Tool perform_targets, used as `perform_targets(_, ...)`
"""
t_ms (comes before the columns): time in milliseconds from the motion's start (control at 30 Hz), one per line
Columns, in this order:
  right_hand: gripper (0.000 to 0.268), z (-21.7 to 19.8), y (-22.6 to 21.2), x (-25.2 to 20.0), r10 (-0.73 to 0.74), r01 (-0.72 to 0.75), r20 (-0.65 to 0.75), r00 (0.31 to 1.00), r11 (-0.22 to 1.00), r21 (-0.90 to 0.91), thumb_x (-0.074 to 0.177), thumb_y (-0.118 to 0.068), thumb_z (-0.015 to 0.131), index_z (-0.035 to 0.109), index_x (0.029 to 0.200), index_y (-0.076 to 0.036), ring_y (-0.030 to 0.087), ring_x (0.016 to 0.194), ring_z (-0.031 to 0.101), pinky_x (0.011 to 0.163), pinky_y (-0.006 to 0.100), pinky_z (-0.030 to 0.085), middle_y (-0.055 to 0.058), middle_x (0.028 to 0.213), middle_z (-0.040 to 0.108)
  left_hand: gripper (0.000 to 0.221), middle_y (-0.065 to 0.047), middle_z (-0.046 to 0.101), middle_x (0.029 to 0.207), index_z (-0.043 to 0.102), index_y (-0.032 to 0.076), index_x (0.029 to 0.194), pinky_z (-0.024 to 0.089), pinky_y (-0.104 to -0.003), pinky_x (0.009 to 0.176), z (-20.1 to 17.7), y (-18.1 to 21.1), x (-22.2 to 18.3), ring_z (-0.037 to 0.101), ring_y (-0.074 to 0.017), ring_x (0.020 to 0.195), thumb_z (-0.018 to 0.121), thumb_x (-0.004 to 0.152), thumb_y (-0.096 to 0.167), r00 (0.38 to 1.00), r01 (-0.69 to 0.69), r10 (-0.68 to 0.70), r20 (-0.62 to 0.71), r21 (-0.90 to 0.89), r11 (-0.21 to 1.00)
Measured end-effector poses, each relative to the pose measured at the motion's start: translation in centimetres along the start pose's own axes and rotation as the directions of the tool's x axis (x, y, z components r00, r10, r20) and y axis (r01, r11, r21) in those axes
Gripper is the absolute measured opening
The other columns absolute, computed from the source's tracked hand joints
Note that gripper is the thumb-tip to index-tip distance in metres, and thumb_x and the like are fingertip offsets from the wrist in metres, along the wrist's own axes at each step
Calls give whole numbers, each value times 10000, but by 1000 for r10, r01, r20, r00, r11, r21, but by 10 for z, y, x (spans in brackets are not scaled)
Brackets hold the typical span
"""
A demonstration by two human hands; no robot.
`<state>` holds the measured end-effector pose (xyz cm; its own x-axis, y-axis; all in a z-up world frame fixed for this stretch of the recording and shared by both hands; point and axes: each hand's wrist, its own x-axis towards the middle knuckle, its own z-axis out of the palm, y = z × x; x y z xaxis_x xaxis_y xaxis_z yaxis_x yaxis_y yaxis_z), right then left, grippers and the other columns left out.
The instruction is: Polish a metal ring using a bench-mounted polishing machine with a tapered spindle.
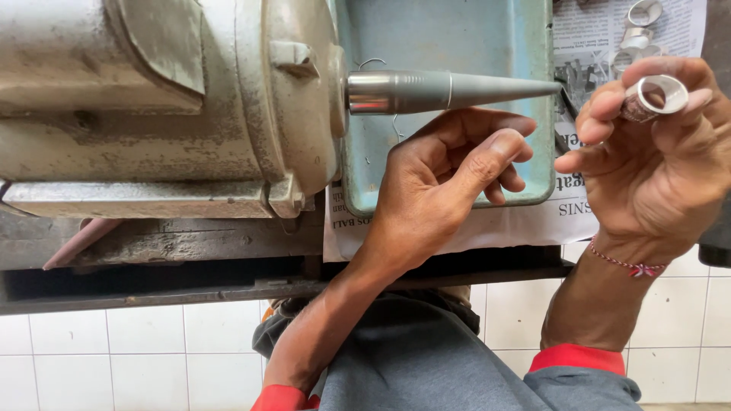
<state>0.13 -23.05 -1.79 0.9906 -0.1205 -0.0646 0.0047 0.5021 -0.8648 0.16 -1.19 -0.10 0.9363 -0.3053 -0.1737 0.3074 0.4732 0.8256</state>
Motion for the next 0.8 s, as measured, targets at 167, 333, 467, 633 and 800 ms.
perform_targets(167,606,13,-11,1,-84,44,-67,994,891,-451,992,-568,689,557,1363,-107,123,998,726,824,309,756,81,1184,673,286,-79,721,1011,703,14,1193,546,-246,692,1,-1,0,682,-150,819,614,1032,233,1000,-1,1,-3,-4,1000)
perform_targets(333,66,-4,-14,21,-384,456,454,804,-93,-885,1367,154,546,566,1430,150,359,1124,667,953,422,548,280,1284,670,262,-77,743,1017,709,43,1192,563,-239,718,2,-3,0,704,-141,832,607,1040,230,1000,-24,24,-2,45,999)
perform_targets(467,235,-11,-12,46,-232,436,645,728,-569,-697,1194,52,920,783,1386,61,406,1048,637,860,473,489,238,1266,738,267,-65,748,1015,712,48,1197,555,-237,719,1,-4,-1,706,-131,825,609,1040,237,999,-33,34,-4,57,998)
perform_targets(633,293,-29,6,73,-177,167,613,770,-871,-461,1164,-453,917,739,1213,-225,220,947,700,566,380,476,-5,1060,729,270,-60,738,1007,716,32,1188,546,-233,710,0,-3,-1,693,-128,814,614,1034,228,999,-41,41,-5,64,997)
perform_targets(800,208,-44,-19,23,-132,-157,661,739,-987,-22,1354,-320,550,618,1181,-227,164,861,463,746,321,343,8,1020,508,268,-59,743,1008,717,42,1186,554,-235,710,-2,-3,0,707,-133,821,616,1032,238,1000,-21,22,-11,50,999)
